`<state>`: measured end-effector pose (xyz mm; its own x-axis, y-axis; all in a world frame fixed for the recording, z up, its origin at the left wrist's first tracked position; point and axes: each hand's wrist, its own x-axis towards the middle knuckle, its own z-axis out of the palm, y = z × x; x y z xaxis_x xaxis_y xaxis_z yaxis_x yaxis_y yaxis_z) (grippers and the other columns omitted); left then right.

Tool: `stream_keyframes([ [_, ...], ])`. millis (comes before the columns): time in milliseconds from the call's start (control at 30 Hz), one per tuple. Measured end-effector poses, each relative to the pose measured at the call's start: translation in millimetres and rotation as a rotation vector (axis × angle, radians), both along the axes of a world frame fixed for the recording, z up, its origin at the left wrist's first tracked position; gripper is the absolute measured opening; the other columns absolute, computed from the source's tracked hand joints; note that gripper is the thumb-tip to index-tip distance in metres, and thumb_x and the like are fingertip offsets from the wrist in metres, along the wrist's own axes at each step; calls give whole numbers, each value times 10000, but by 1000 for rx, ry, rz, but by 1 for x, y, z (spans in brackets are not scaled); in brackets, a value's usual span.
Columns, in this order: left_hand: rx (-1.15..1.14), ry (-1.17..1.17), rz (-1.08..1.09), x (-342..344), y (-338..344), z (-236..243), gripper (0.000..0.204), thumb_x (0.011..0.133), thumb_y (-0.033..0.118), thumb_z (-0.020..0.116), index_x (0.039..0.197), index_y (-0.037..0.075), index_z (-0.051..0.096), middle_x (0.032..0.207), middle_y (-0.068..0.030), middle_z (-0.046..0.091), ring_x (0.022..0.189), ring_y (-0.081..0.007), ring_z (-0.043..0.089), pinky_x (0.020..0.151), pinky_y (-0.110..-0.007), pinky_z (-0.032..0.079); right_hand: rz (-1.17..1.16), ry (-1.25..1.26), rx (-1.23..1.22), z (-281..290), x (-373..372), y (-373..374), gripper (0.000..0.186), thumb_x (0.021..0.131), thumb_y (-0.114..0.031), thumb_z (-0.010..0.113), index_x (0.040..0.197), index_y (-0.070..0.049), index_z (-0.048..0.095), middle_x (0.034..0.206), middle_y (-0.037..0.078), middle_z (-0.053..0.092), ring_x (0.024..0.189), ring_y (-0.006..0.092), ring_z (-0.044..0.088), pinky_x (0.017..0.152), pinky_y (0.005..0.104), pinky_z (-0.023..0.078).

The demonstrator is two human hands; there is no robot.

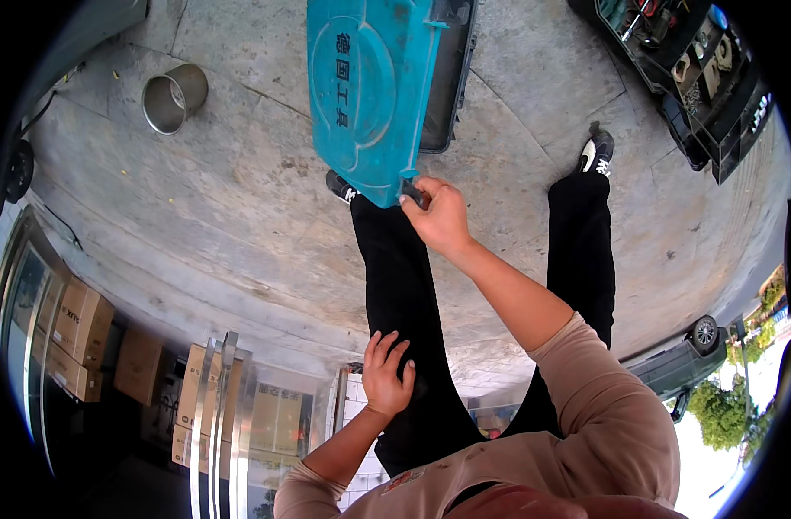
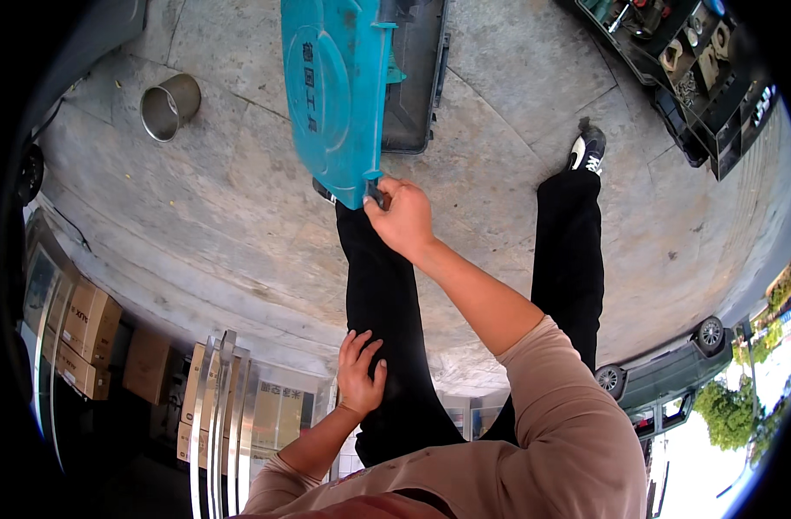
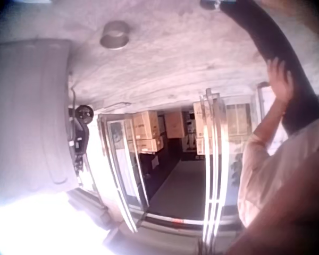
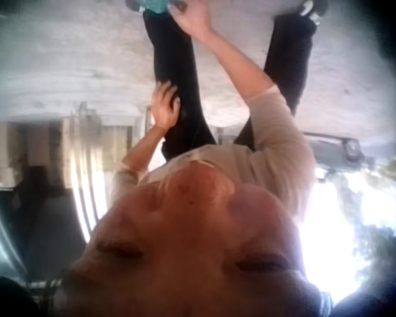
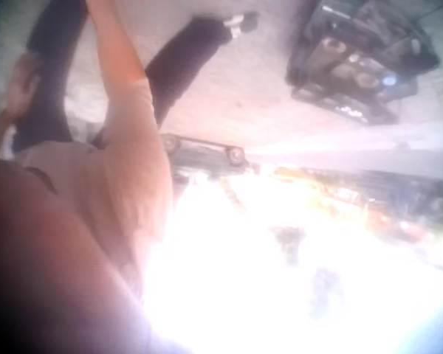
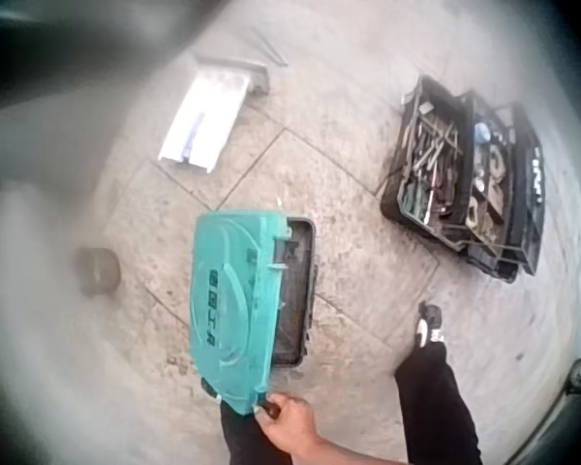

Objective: The person removes a control panel from a washing machine and then retrieves a power drill from a toolbox. They attach a bit to the drill and prepare to work on the appliance, while another person assists with the machine's components.

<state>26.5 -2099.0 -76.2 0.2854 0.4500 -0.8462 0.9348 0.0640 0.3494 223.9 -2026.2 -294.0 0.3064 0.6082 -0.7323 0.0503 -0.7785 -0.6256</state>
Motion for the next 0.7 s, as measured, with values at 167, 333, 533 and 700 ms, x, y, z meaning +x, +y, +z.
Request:
stream_keyframes([
  [167,38,-12,-20,-2,0,-2,332,807,122,667,1138,87,677,1303,-122,568,1297,-414,449,1058,-478,408,160,415,391,55,-46,45,429,797,-232,760,1141,-25,607,784,74,619,786,263,611,720,388,488],
  [333,40,-16,-4,-3,-1,-2,325,824,136,663,1145,92,676,1291,-121,578,1299,-396,456,1079,-468,385,211,490,227,58,-10,1,501,843,-112,723,1304,-23,547,840,61,641,778,191,617,765,338,508],
  [533,100,-95,-35,27,59,-113,382,862,146,680,1225,52,608,1196,-149,628,1122,-360,584,987,-439,447,17,347,-46,25,77,-104,413,890,-149,692,1261,0,590,839,48,658,783,147,614,779,304,500],
  [700,520,-212,-79,152,193,-294,561,865,218,704,1343,-4,512,1377,-195,539,1277,-376,494,1061,-434,414,-259,304,-216,-29,103,-144,333,920,-135,666,1225,-11,619,881,19,645,801,103,584,749,274,475],
])
